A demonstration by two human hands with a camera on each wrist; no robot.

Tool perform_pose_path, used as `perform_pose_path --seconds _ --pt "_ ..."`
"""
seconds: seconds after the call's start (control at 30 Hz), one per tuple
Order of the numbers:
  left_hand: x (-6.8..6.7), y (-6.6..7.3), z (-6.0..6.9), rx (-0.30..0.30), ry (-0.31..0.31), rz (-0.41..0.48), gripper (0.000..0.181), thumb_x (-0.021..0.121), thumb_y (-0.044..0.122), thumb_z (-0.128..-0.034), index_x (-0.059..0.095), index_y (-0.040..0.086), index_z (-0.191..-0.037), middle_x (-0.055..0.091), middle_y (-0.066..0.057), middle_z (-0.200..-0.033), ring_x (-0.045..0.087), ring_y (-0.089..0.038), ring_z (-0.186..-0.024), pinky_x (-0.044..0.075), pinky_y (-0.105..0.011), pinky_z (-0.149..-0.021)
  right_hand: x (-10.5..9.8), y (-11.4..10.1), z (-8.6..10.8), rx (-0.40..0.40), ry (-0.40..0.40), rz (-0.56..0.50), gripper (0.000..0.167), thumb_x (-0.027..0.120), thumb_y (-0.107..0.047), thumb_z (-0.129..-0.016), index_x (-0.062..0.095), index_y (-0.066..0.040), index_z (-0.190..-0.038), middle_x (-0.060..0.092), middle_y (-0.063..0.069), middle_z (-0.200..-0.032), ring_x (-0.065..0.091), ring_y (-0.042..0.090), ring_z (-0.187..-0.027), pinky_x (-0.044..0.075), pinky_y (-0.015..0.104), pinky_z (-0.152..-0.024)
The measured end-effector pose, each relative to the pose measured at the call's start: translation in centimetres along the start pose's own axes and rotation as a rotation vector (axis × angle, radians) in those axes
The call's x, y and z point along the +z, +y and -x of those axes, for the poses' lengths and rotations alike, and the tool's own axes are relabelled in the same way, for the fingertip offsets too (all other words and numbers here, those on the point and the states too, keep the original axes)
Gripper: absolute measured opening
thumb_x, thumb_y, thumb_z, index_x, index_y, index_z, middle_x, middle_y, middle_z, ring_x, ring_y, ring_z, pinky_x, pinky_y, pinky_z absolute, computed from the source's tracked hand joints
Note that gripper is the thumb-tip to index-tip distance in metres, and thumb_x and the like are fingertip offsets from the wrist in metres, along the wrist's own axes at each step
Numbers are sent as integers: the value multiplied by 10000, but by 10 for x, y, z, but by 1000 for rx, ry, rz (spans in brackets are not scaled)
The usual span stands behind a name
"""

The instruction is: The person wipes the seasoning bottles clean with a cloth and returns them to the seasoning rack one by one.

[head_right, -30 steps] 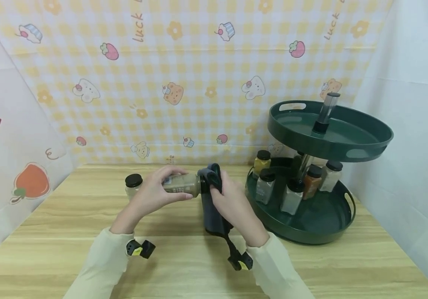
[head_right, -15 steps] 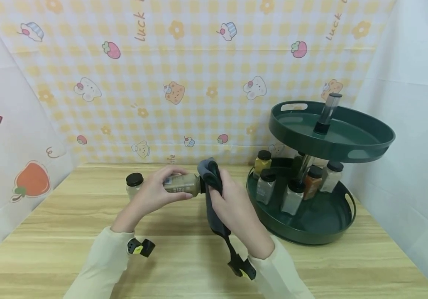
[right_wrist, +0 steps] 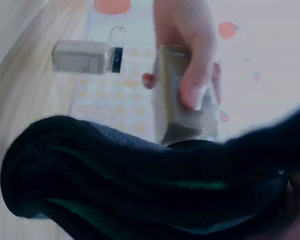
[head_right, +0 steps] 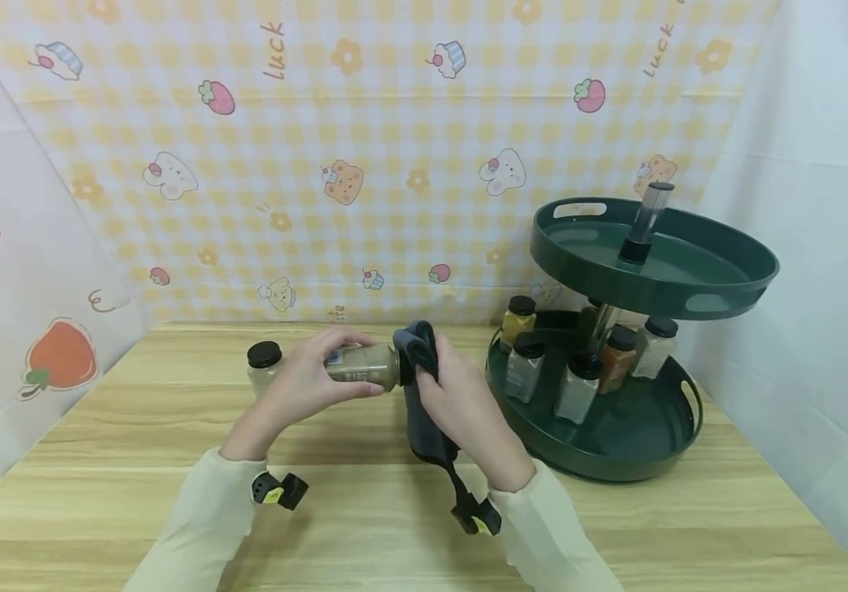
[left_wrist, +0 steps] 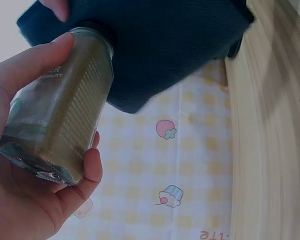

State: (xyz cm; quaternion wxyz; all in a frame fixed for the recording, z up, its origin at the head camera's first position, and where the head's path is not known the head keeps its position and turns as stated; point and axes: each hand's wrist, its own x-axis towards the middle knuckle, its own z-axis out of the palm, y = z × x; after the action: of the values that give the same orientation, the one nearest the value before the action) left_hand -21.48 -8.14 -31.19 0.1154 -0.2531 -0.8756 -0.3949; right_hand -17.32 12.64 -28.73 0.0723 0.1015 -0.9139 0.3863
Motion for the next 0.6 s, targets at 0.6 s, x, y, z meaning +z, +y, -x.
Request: perform_pose_path --seconds 0.6 --pt "3 -5 -1 7 12 4 522 825 372 -670 594 262 -1124 590 50 -1166 561 -162 -944 479 -348 -770 -17 -18 19 -24 27 -25 247 490 -195 -959 478 -110 -1190 644 151 -1079 661 240 -904 535 377 -700"
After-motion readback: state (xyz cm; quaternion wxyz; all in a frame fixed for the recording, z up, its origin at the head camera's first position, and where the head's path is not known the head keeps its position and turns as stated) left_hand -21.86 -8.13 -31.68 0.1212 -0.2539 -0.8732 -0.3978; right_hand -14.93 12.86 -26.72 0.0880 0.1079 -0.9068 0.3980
